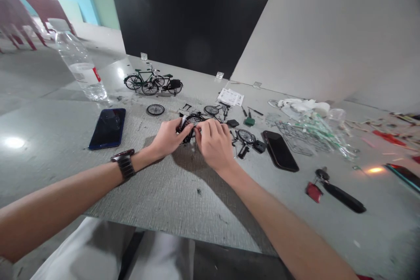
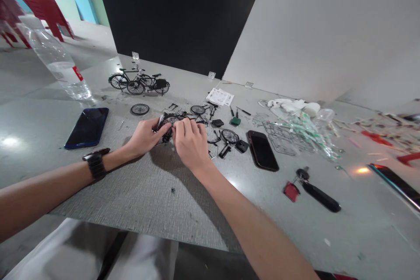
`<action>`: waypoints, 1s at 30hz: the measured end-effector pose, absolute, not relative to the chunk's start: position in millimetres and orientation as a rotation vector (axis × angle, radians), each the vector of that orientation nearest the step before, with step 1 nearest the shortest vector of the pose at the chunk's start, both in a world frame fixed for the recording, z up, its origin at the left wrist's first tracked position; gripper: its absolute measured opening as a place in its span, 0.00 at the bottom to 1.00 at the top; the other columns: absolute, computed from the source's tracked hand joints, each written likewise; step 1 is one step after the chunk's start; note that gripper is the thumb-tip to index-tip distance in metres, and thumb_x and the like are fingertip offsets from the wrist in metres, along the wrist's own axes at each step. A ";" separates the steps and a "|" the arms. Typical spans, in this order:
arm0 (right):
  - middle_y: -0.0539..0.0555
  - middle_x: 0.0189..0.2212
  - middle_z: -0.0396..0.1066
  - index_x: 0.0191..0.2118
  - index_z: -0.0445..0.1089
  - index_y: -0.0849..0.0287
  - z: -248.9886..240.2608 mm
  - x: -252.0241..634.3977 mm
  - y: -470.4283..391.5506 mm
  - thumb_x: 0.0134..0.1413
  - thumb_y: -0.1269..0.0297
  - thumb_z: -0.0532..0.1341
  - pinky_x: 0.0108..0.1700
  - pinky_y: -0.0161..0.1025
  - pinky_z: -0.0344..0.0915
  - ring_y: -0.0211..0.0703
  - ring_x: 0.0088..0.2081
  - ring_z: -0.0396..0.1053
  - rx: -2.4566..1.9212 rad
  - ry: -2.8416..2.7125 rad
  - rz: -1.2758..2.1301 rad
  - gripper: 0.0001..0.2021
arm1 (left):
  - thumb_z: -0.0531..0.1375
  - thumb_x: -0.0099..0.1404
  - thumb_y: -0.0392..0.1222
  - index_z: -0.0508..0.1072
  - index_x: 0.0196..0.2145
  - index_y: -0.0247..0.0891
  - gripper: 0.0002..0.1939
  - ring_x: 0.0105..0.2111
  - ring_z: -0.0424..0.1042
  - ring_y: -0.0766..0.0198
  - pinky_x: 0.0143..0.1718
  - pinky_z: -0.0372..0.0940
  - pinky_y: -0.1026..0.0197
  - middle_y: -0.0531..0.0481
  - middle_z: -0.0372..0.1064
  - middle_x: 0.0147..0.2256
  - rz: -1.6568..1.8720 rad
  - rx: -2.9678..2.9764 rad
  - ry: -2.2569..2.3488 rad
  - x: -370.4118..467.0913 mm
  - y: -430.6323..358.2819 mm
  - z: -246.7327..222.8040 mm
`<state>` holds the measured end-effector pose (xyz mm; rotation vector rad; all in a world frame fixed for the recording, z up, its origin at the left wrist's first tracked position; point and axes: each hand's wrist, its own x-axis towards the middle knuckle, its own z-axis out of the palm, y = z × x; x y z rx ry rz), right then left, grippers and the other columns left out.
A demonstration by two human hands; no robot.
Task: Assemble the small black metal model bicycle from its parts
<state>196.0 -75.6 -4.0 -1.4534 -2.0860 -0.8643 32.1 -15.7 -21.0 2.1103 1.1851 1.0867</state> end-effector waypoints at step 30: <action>0.54 0.32 0.73 0.38 0.62 0.58 -10.4 192.8 -79.5 0.71 0.65 0.49 0.37 0.41 0.55 0.43 0.31 0.69 -1.577 -2.075 -0.661 0.09 | 0.57 0.73 0.45 0.63 0.30 0.39 0.14 0.26 0.62 0.65 0.29 0.55 0.61 0.53 0.66 0.27 1.239 2.398 1.148 31.9 -19.8 -22.5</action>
